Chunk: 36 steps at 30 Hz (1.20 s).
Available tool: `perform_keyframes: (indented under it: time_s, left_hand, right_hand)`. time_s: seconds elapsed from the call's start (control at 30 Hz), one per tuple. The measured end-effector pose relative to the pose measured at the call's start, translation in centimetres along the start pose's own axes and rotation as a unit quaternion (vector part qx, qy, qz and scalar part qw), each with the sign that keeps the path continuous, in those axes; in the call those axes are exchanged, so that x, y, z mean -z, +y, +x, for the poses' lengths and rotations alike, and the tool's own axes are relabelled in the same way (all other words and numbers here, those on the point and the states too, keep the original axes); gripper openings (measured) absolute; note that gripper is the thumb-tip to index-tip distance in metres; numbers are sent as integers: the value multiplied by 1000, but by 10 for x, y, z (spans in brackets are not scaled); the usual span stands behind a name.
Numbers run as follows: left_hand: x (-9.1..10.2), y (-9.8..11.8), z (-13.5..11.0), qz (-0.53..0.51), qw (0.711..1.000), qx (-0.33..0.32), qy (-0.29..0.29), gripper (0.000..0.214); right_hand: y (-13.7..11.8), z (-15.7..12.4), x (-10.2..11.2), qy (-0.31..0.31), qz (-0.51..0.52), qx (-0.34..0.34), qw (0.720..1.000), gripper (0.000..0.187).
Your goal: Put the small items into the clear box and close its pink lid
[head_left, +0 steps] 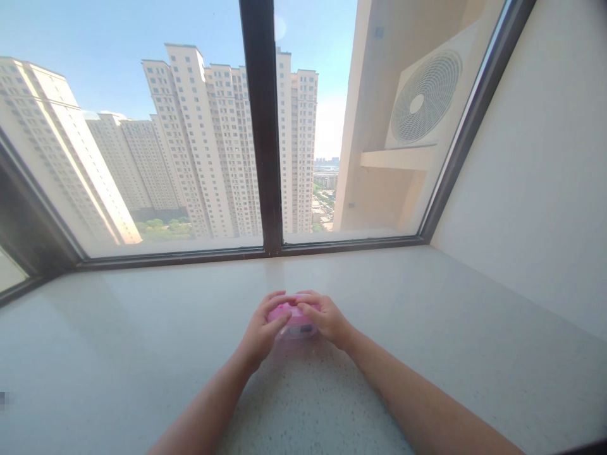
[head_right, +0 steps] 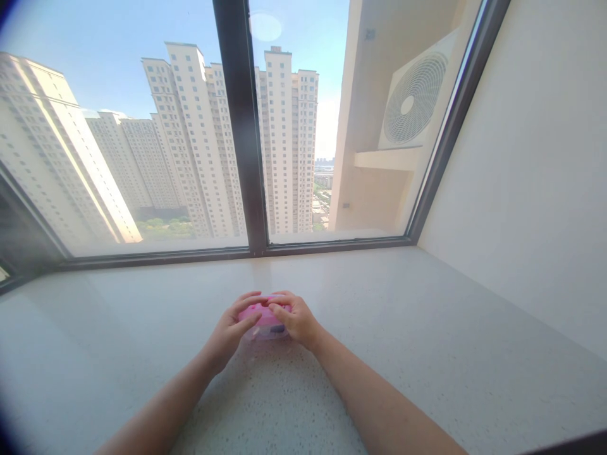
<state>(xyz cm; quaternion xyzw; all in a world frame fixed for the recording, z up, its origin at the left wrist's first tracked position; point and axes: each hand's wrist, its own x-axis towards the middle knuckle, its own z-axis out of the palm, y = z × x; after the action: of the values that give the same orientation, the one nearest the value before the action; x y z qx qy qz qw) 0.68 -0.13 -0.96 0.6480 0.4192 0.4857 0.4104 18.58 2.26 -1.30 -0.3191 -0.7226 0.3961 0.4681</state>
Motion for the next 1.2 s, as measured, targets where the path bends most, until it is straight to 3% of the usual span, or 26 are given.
perform_keyframes:
  time_s: [0.17,0.3,1.2]
  left_hand:
    - [6,-5,2,127,988,-80,-38,57]
    - [7,-7,4,146,983,-106,-38,57]
    - [1,1,1,179,980,-86,-7,58]
  right_hand:
    - [2,1,0,-5,-9,12,1000,29]
    - [0,2,-1,-2,-13,3,1000,29]
    - [2,2,-2,5,-9,-1,1000,27]
